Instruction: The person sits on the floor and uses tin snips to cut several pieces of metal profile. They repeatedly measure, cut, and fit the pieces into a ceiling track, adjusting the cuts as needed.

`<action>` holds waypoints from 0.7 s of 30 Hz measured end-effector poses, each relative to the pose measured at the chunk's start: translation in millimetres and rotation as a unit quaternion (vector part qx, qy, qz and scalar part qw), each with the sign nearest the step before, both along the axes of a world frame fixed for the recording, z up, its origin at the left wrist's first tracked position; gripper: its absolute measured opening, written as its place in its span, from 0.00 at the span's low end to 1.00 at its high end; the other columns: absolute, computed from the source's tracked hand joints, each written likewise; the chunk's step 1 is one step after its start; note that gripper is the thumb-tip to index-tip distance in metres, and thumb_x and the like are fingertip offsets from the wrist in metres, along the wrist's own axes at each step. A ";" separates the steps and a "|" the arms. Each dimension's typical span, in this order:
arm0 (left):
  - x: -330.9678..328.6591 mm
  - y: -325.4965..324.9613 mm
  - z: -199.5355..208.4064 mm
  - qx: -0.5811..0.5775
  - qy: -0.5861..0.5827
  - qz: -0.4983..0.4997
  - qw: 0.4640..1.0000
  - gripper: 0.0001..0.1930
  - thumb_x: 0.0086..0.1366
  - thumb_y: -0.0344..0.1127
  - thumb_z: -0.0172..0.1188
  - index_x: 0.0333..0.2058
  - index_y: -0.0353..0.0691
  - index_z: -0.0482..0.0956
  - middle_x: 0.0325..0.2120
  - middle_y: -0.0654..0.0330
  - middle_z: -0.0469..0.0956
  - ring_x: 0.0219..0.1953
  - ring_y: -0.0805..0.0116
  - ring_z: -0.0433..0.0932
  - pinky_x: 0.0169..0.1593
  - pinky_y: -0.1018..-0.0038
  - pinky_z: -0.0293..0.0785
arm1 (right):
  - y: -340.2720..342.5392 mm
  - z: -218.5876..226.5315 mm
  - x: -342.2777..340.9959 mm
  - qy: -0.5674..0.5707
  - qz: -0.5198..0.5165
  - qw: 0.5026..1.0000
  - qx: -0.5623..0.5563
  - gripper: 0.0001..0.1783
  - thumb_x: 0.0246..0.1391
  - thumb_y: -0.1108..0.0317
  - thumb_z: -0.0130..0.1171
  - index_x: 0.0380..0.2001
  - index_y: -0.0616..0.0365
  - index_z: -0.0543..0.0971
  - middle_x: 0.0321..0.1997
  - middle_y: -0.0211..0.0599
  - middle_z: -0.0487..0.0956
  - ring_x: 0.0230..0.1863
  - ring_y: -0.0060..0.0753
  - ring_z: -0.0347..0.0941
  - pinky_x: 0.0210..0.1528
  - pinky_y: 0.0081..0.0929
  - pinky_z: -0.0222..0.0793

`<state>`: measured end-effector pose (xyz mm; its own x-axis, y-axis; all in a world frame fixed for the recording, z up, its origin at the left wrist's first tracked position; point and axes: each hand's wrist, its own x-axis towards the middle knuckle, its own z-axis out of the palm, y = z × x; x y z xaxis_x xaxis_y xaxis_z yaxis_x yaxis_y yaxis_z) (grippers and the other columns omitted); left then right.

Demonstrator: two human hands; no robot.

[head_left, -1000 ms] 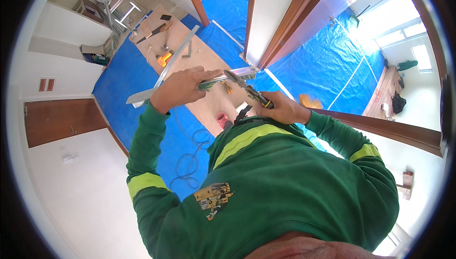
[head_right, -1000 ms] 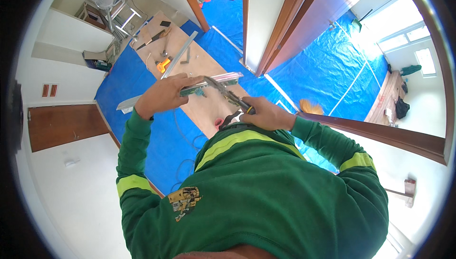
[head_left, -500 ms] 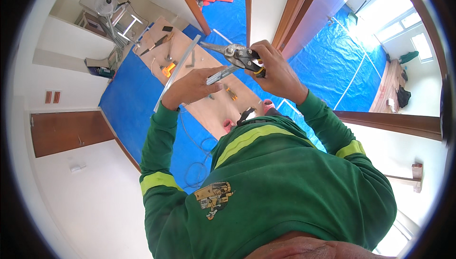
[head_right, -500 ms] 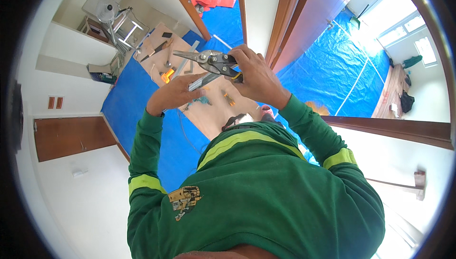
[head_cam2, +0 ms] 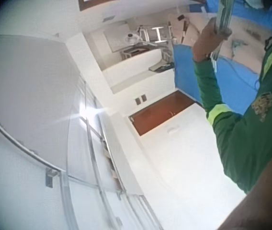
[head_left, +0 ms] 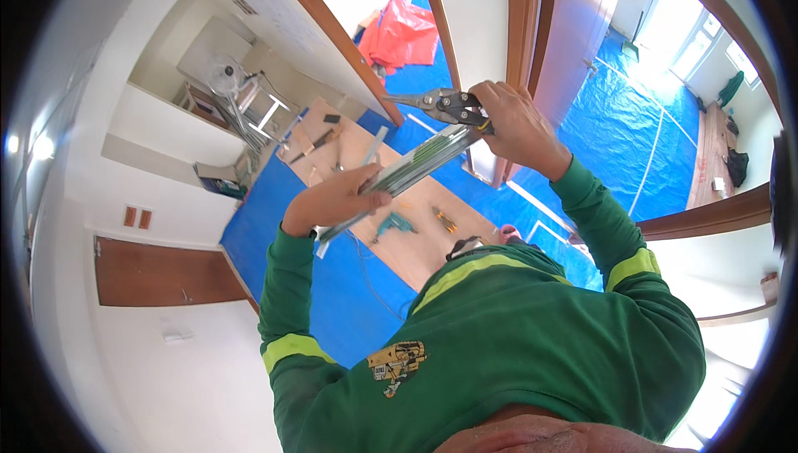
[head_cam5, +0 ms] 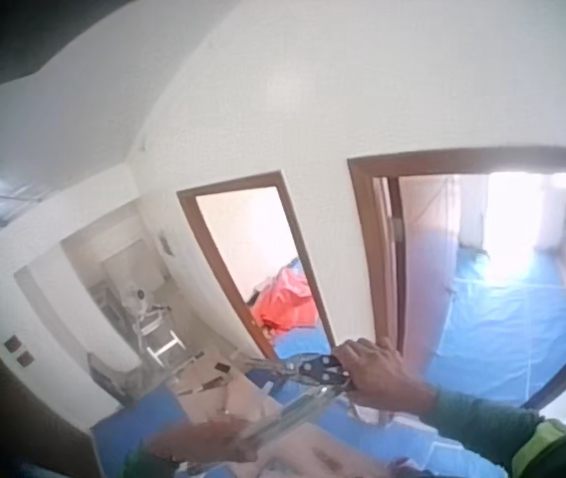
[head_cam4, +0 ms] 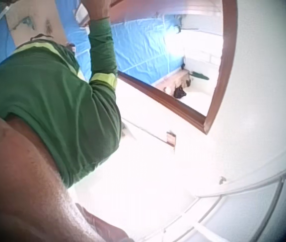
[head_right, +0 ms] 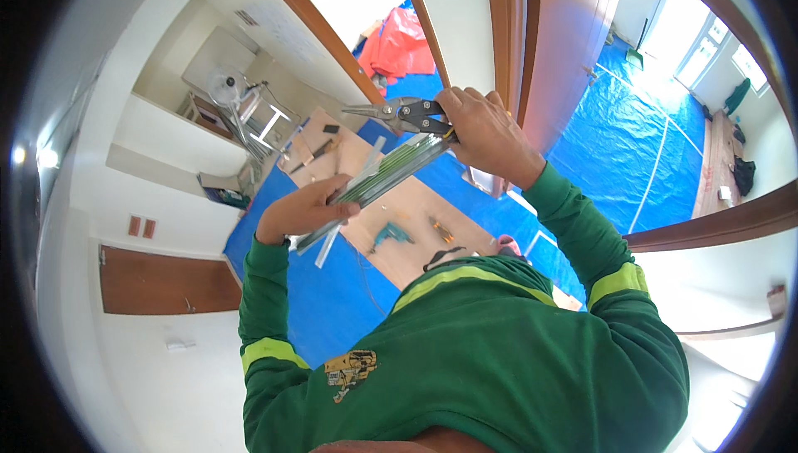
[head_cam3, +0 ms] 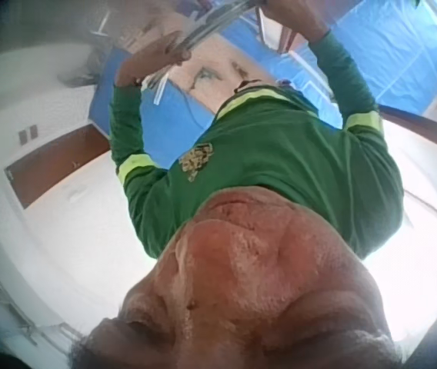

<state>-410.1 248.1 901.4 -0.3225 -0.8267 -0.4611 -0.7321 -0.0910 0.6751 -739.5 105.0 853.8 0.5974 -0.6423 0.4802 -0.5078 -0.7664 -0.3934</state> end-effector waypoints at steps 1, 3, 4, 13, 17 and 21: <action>-1.1 0.8 8.0 0.008 0.038 -0.006 0.999 0.32 0.80 0.62 0.63 0.61 0.37 0.77 0.38 0.61 0.83 0.42 0.68 0.82 0.47 0.63 0.78 | -1.8 11.4 -2.7 -0.017 -0.018 0.999 -0.027 0.19 0.58 0.75 0.69 0.51 0.54 0.76 0.42 0.37 0.81 0.50 0.47 0.81 0.53 0.50 0.68; 7.1 12.4 -7.0 0.016 0.131 0.043 0.990 0.31 0.82 0.61 0.60 0.64 0.38 0.76 0.39 0.66 0.75 0.42 0.74 0.76 0.49 0.70 0.76 | -3.8 34.2 -1.8 -0.027 -0.010 0.997 -0.076 0.19 0.58 0.73 0.70 0.50 0.53 0.77 0.44 0.36 0.81 0.51 0.45 0.80 0.53 0.50 0.67; 0.3 16.9 -0.5 -0.007 0.125 0.062 0.990 0.30 0.83 0.60 0.59 0.64 0.38 0.75 0.39 0.67 0.74 0.42 0.75 0.75 0.50 0.72 0.76 | -4.4 45.4 -2.7 -0.035 -0.010 0.995 -0.098 0.19 0.58 0.73 0.71 0.51 0.53 0.77 0.45 0.35 0.81 0.51 0.44 0.79 0.53 0.50 0.67; -20.5 -7.6 194.2 -0.360 -0.060 0.228 0.903 0.25 0.84 0.52 0.61 0.65 0.39 0.72 0.45 0.54 0.80 0.42 0.68 0.82 0.48 0.67 0.82 | -17.1 100.6 -71.2 -0.243 -0.121 0.947 -0.171 0.35 0.54 0.75 0.77 0.65 0.56 0.76 0.71 0.47 0.73 0.64 0.59 0.77 0.65 0.47 0.71; -17.6 -30.3 305.0 -0.572 -0.295 0.203 0.738 0.23 0.84 0.54 0.58 0.57 0.37 0.82 0.35 0.49 0.82 0.39 0.68 0.81 0.50 0.65 0.80 | -11.4 118.8 -101.8 -0.344 -0.104 0.926 -0.116 0.37 0.55 0.71 0.80 0.65 0.58 0.74 0.64 0.49 0.75 0.62 0.60 0.76 0.64 0.49 0.70; -83.5 -41.5 349.6 -0.589 -0.277 0.178 0.738 0.29 0.87 0.55 0.51 0.69 0.36 0.74 0.49 0.51 0.85 0.42 0.63 0.82 0.52 0.69 0.78 | -9.8 122.0 -111.9 -0.411 -0.044 0.907 -0.078 0.39 0.61 0.65 0.80 0.69 0.62 0.71 0.57 0.49 0.78 0.57 0.49 0.77 0.62 0.43 0.74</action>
<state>-493.6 206.6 1251.0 -0.0194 -0.7457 0.6660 -0.9967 0.0671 0.0460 -851.4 95.3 975.8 -0.0536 -0.5553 0.8299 -0.1540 -0.8166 -0.5563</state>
